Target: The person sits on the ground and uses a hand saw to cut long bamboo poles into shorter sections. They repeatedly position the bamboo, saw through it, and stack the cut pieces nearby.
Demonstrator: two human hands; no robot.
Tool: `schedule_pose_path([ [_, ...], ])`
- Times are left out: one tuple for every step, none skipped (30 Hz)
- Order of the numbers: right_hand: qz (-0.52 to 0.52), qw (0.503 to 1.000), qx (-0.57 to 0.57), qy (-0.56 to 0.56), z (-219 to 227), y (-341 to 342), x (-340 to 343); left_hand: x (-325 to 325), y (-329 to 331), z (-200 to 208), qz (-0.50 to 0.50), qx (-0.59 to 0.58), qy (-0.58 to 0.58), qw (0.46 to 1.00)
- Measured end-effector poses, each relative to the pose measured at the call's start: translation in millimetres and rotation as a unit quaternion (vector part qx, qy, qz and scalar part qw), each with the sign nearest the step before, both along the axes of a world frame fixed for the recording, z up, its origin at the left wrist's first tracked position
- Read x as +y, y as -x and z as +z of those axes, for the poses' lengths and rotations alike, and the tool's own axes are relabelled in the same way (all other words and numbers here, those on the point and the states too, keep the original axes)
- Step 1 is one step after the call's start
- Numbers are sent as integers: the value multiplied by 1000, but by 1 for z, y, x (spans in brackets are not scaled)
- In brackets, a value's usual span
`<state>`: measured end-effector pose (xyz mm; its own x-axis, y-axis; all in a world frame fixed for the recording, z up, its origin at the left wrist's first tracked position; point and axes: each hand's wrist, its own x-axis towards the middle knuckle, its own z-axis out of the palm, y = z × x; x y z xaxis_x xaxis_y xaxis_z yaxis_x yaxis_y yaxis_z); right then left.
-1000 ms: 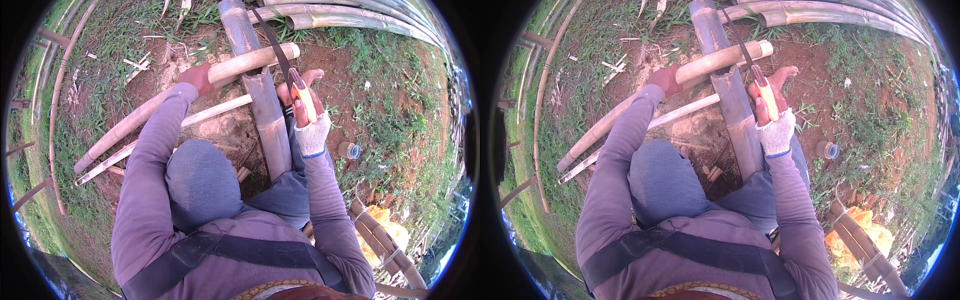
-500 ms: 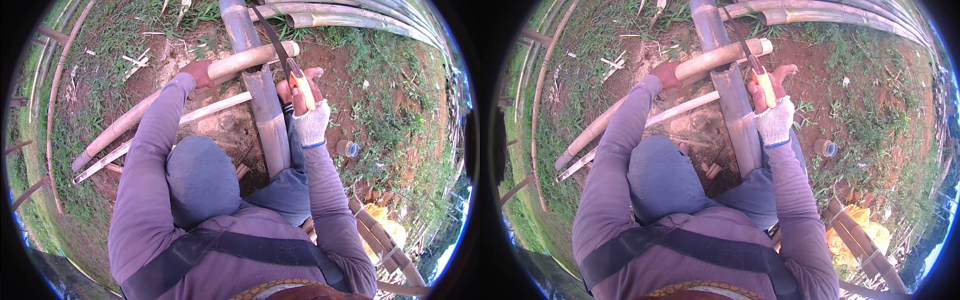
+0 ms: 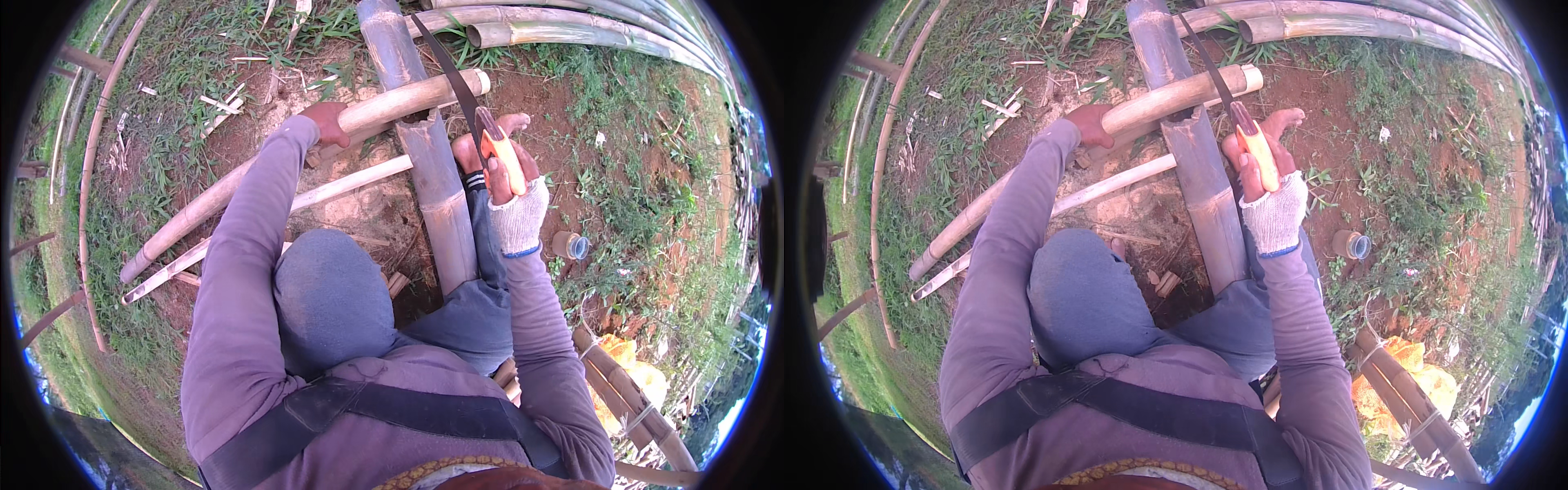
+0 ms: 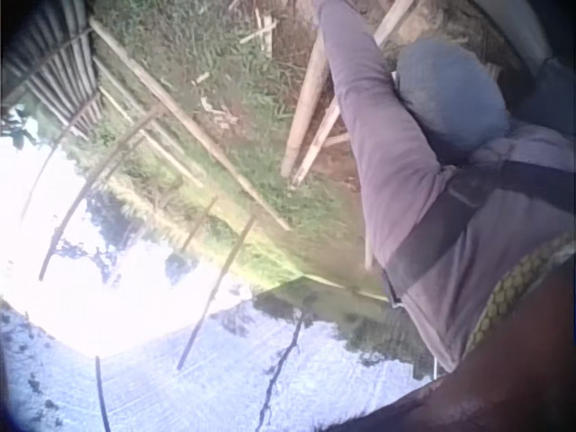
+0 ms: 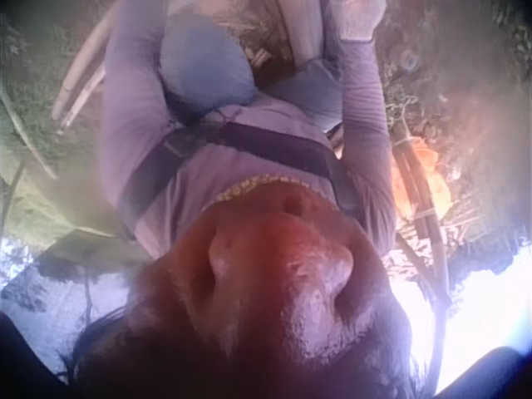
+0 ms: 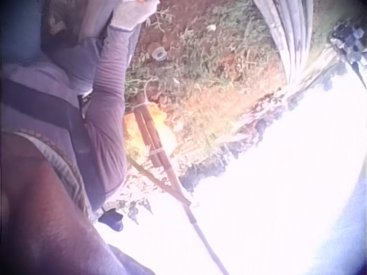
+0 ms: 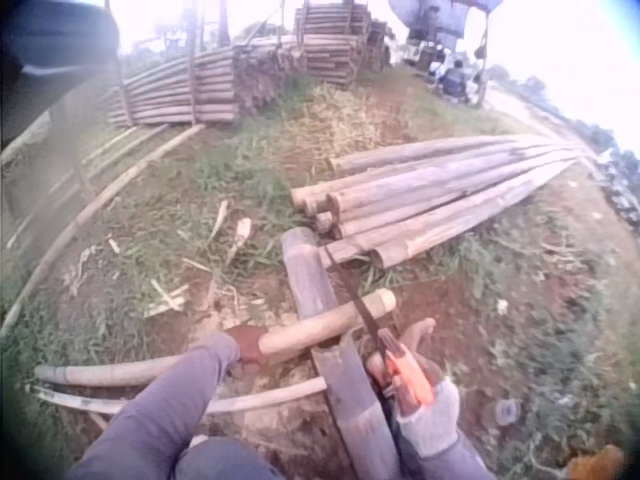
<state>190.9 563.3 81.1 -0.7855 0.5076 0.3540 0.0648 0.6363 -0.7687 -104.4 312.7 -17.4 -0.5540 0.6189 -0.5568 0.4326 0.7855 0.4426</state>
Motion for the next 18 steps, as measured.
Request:
schedule_pose_path([
  [-9,1000,3,11,0,6,-2,3,-10,5,-10,43,27,999],
  [-3,1000,-8,25,3,2,0,10,-25,8,-2,128,-2,992],
  [9,999,-18,41,3,-3,1,20,-38,10,19,163,-12,986],
  [18,998,-32,58,2,-9,1,31,-52,11,36,194,-23,980],
  [28,996,-15,86,-3,-10,1,35,-62,8,53,223,-31,973],
  [36,993,3,113,-9,-10,2,37,-58,3,56,221,-34,973],
  [44,989,21,139,-12,-10,3,39,-56,1,60,220,-28,973],
  [16,981,-44,189,-10,-11,2,40,-55,3,63,222,-21,973],
  [11,991,-37,128,-9,-10,1,41,-55,4,67,223,-14,972],
  [6,997,-28,66,-8,-8,-1,42,-54,3,64,212,-10,975],
  [3,1000,-18,2,-5,-6,-1,42,-53,3,63,203,-7,977],
  [9,998,-22,-59,-3,-13,-1,42,-51,4,59,192,-4,980],
  [9,997,-11,-81,-1,-33,-4,42,-50,7,55,192,-8,980],
  [2,997,-35,-71,7,-58,-8,41,-50,10,55,190,-10,980],
  [0,998,-36,-54,-3,-89,-6,38,-52,10,58,185,-8,981],
  [5,997,-67,-32,-8,-121,-3,38,-53,11,64,179,-9,982],
  [18,996,-72,47,0,-130,-9,38,-54,15,68,174,-7,982],
  [24,989,-75,122,9,-138,-15,37,-54,18,70,170,-7,983],
])
